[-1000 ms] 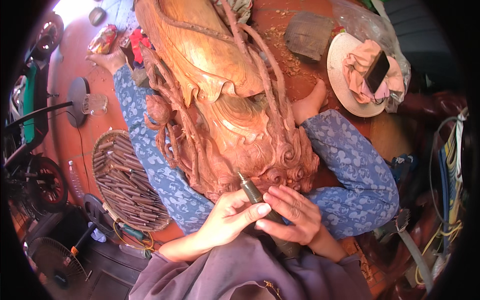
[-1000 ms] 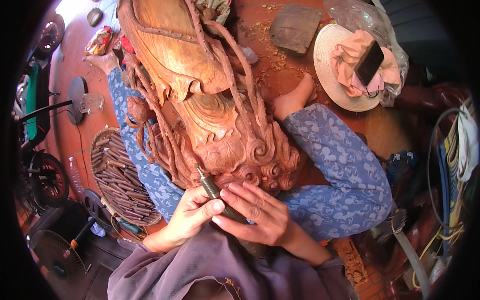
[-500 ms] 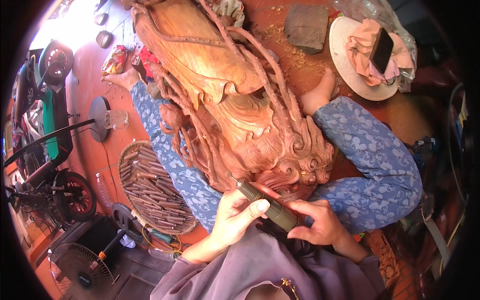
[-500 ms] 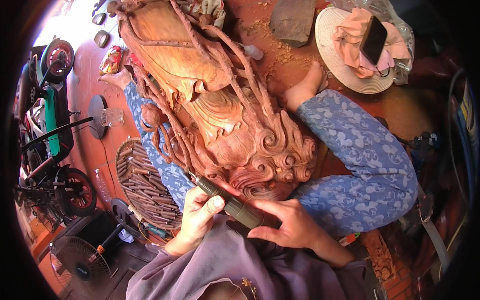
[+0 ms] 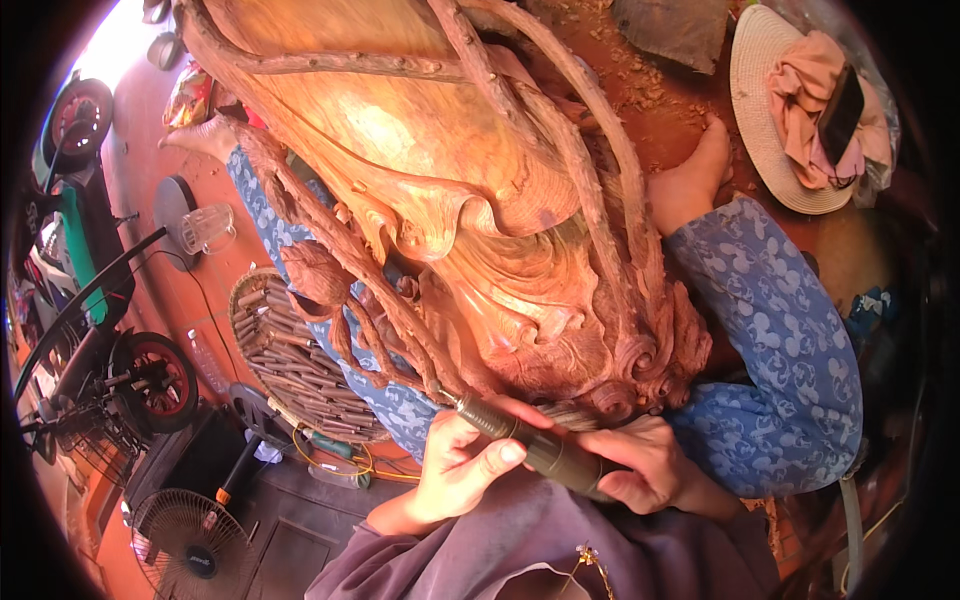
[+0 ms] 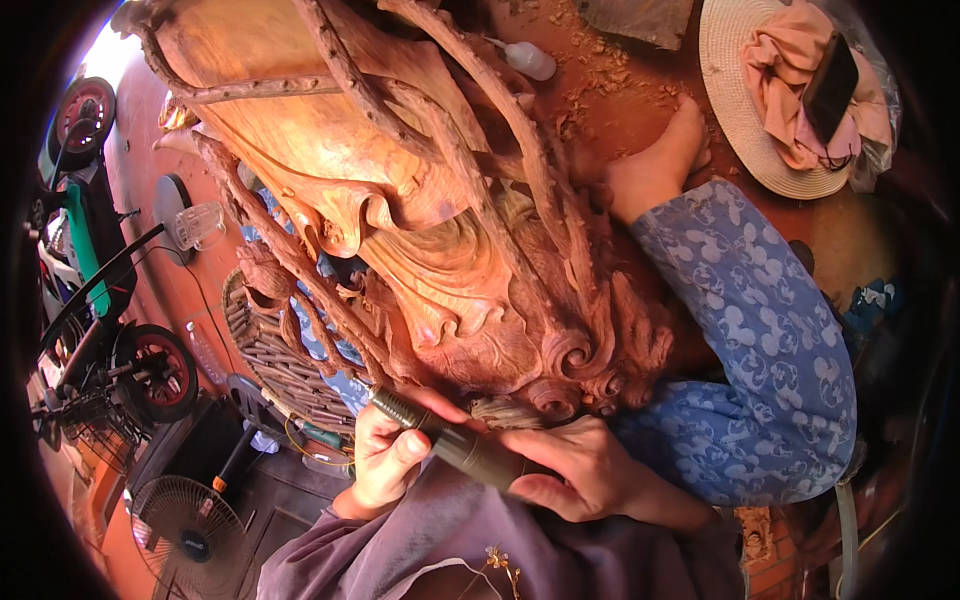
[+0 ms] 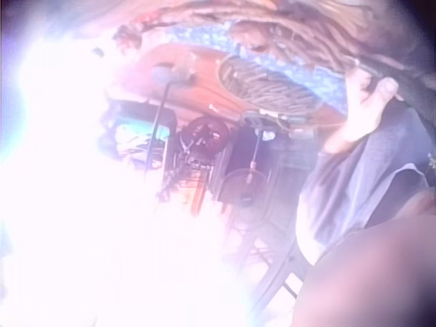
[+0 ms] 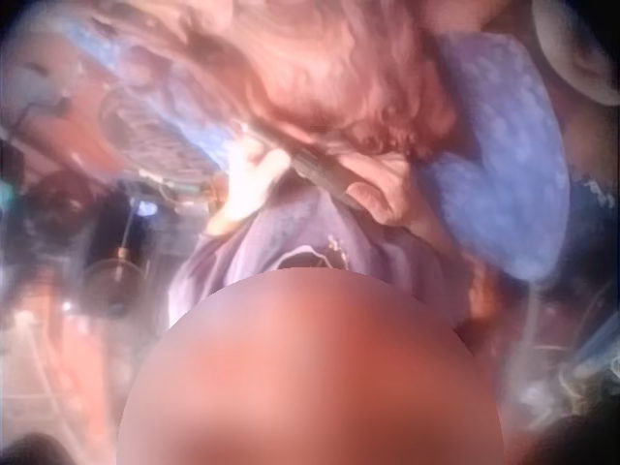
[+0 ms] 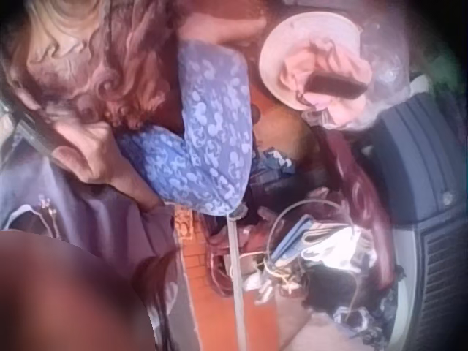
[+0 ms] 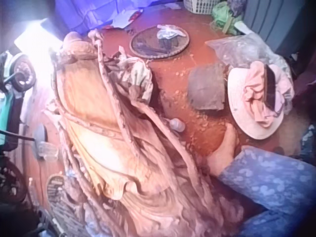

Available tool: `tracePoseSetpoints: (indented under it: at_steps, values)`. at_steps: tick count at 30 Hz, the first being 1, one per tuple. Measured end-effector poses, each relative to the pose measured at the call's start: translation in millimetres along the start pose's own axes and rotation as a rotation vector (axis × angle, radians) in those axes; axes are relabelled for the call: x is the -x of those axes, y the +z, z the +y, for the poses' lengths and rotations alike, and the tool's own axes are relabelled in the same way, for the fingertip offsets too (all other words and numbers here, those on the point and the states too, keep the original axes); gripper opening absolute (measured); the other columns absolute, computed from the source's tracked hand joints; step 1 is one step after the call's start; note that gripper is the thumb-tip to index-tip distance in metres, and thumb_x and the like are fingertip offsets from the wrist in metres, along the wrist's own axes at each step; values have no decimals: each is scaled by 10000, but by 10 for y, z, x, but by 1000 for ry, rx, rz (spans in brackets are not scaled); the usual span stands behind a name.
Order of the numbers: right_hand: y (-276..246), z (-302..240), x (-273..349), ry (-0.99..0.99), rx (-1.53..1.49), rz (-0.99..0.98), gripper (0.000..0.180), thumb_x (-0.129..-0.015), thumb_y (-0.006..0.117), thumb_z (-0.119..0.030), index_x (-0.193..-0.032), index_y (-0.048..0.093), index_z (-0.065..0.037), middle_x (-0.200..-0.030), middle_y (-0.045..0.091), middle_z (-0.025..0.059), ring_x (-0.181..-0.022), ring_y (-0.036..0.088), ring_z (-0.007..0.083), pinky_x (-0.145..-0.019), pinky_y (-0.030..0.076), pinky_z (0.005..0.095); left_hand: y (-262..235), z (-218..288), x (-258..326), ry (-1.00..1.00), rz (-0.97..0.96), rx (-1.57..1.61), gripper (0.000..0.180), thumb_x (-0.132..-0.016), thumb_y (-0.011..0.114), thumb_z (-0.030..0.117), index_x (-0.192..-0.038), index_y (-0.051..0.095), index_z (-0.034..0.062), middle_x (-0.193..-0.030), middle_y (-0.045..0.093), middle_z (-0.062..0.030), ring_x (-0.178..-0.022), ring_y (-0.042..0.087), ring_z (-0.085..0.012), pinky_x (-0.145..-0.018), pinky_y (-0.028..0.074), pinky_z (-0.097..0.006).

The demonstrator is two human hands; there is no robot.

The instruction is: The person uses a rotary carving tool to shape and detail a large wooden sculpture. They hold the tool with both hands and carefully carve intricate patterns into the wood, occasionally pausing to wipe away debris.

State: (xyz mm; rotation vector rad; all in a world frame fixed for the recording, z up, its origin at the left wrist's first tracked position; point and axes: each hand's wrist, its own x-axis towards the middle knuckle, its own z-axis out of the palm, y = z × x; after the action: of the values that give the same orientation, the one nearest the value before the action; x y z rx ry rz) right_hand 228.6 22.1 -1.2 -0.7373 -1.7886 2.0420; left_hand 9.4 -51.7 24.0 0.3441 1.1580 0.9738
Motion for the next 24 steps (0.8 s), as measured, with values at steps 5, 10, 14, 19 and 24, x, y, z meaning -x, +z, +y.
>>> tracePoseSetpoints:
  at_steps: [5, 10, 14, 19, 24]
  values:
    - [77, 6, -79, -194, 50, 281, 282, -853, 718, -221, -1053, 696, -22, -924, 676, 101, -680, 672, 222, -600, 537, 340, 43, 50, -57, -49, -48, 292, 353, -996, 560, 237, -1165, 577, -73, -1068, 679, -179, -950, 657, -216, -870, 518, -341]
    - [56, -113, -166, -267, 340, 371, 415, -712, 842, -236, -1103, 711, -188, -1052, 582, 69, -881, 616, 251, -730, 561, 365, 157, 24, -158, -72, -141, 278, 311, -1008, 536, 203, -1177, 573, -55, -1080, 658, -134, -930, 625, -149, -812, 506, -284]
    - [37, -140, -182, -287, 380, 379, 452, -702, 859, -280, -1097, 685, -145, -1100, 596, 89, -929, 643, 285, -773, 581, 373, 279, -40, -169, -152, -140, 320, 248, -1008, 545, 160, -1179, 571, -17, -1016, 638, -70, -890, 605, -108, -773, 500, -264]
    - [53, -139, -122, -370, 423, 357, 442, -735, 841, -273, -1101, 654, -111, -1127, 627, 116, -973, 660, 303, -796, 594, 376, 330, -58, -100, -93, -137, 352, 240, -1004, 549, 136, -1192, 560, -13, -997, 639, -58, -916, 605, -114, -801, 505, -280]
    - [148, -215, 55, -414, 558, 313, 419, -767, 816, -278, -1106, 638, -107, -1136, 633, 138, -983, 662, 310, -809, 594, 393, 385, -103, 75, -40, -114, 215, 220, -989, 585, 165, -1133, 592, -1, -919, 644, -35, -835, 596, -88, -730, 495, -248]
